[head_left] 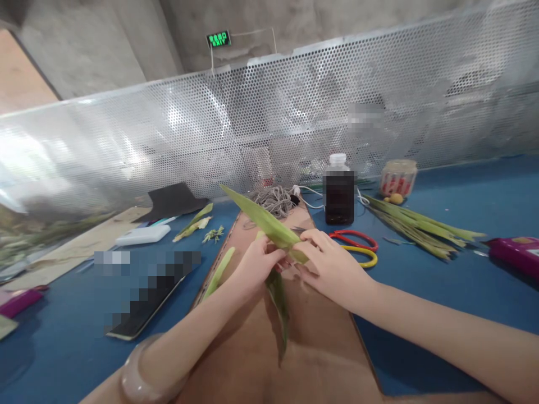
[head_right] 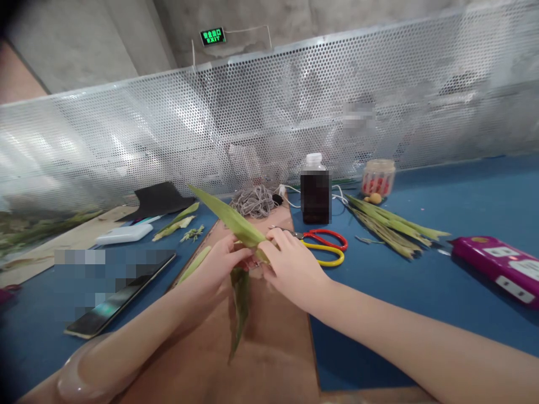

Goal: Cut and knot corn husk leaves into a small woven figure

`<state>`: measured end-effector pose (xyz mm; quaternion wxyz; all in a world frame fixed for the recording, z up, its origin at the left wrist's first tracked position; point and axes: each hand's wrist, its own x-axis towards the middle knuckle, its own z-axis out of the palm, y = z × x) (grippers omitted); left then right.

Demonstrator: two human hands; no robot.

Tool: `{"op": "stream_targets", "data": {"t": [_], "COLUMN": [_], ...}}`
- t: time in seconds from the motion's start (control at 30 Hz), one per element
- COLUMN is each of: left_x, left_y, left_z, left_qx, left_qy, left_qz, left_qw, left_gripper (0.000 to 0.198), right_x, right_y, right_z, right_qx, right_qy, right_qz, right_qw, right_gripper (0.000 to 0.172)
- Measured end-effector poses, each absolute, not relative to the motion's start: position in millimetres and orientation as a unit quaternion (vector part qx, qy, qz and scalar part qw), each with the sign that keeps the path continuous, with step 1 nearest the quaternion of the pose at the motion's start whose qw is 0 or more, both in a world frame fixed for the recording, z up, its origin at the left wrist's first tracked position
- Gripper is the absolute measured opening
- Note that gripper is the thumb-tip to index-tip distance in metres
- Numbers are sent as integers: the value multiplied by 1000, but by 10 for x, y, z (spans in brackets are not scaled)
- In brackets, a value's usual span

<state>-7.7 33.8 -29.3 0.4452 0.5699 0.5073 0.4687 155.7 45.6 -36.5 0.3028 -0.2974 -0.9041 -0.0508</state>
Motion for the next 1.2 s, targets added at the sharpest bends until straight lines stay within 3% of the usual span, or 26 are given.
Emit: {"op": "stream_targets", "data": {"t": [0.17, 0.57, 1.0, 1.2], "left_x": [-87, -51, -131, -158], "left_y": [332, 279, 329, 353], "left_z": [-290, -223, -251, -260], "left_qx": [575, 571, 562, 552], "left_qy": [507, 493, 417, 397], "left_qz": [464, 459, 508, 560], "left_qw": [444, 468, 502, 474], "left_gripper": [11, 7, 25, 30], "right_x": [1551, 1577, 1555, 1567], "right_y": [461, 460, 496, 453], "right_z": [-368, -329, -263, -200], "right_qx": [-280, -324, -315, -268], "right_qy": [-910, -873, -717, -656], "right_qz": [-18, 71, 510, 620], "right_qw": [307, 358, 357, 338], "right_gripper": [17, 39, 46, 47]}}
